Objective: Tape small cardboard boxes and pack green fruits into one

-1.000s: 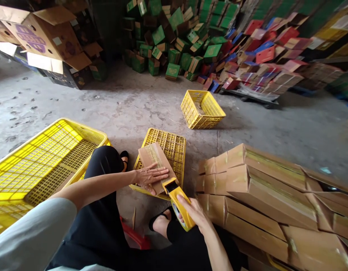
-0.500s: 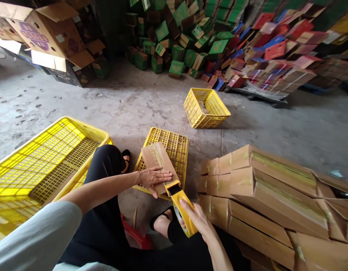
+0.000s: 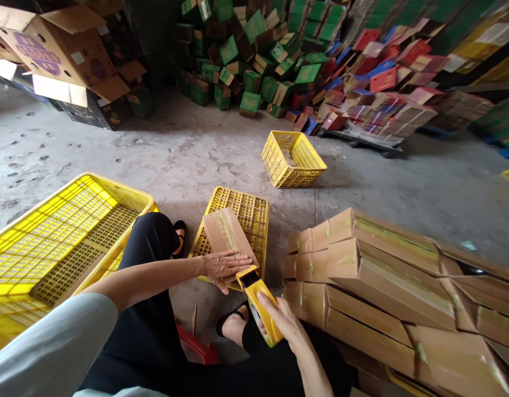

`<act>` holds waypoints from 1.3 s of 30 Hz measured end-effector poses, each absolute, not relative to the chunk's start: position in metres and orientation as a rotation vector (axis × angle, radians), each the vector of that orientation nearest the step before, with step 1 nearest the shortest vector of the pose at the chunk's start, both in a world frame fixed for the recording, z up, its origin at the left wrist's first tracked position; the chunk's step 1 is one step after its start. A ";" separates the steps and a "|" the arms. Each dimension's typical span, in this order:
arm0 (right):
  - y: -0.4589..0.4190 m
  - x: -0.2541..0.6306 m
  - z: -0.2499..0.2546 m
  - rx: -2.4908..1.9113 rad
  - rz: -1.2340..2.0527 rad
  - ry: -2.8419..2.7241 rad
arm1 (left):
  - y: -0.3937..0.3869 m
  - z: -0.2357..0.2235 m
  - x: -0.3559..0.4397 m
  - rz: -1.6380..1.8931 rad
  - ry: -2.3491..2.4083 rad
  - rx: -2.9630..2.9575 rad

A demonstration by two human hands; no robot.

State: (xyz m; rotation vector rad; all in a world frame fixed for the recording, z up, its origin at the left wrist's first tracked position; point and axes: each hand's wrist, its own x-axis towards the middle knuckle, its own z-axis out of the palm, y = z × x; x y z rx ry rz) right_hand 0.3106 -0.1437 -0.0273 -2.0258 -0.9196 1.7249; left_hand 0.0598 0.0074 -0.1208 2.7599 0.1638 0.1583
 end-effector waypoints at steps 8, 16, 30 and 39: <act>-0.162 0.309 -0.046 -2.020 1.677 -0.870 | 0.012 -0.125 0.061 0.128 0.151 2.754; -0.187 0.319 -0.042 -2.007 1.672 -0.924 | 0.010 -0.125 0.062 0.127 0.186 2.767; -0.190 0.311 -0.051 -2.028 1.643 -0.876 | 0.012 -0.126 0.066 0.094 0.156 2.780; -0.165 0.305 -0.064 -2.082 1.719 -0.754 | 0.010 -0.137 0.068 0.121 0.174 2.791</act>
